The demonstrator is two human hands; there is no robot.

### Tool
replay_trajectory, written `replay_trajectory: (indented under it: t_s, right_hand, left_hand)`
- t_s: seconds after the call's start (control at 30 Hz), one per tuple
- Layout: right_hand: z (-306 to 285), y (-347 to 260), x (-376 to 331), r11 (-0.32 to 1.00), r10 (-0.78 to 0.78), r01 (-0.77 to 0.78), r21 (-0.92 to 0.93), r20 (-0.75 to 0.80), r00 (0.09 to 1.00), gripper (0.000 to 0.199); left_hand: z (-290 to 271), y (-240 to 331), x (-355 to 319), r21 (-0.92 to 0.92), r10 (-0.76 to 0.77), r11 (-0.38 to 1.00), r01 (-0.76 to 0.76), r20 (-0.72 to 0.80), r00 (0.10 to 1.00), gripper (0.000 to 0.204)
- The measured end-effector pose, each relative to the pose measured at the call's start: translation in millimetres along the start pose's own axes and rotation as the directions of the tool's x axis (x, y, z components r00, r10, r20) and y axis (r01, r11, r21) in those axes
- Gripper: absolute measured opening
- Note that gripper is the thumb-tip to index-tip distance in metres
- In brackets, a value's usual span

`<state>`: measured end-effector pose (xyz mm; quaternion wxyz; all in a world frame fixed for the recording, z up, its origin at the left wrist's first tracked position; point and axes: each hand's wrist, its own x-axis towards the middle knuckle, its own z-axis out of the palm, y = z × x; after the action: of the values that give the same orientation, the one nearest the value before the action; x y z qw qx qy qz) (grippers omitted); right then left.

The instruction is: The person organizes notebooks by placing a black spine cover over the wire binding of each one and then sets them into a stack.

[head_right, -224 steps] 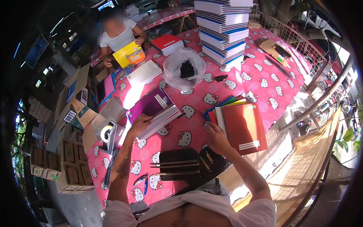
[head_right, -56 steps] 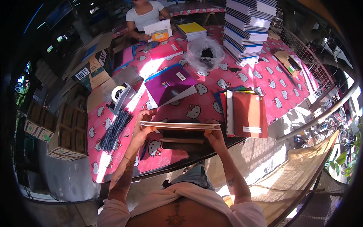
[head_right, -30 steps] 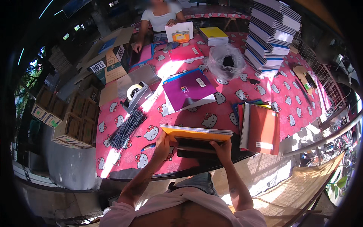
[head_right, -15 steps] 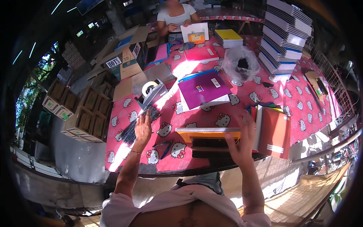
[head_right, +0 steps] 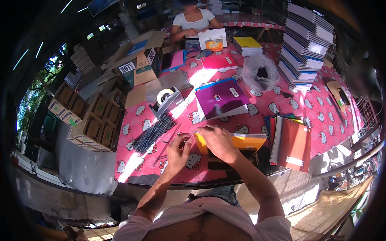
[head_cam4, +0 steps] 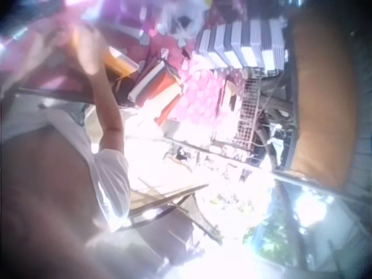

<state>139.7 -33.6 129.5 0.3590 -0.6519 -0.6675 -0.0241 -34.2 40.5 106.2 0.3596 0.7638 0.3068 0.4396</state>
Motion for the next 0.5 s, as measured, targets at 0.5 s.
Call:
replay_trajectory:
  t_s: [0.5]
  right_hand:
    - [-1, -4, 3, 0.997, 0.042, -0.046, -0.061, -0.068, 0.997, 0.019]
  left_hand:
    - [3, -8, 8, 0.107, 0.080, 0.991, -0.077, -0.024, 0.997, 0.014]
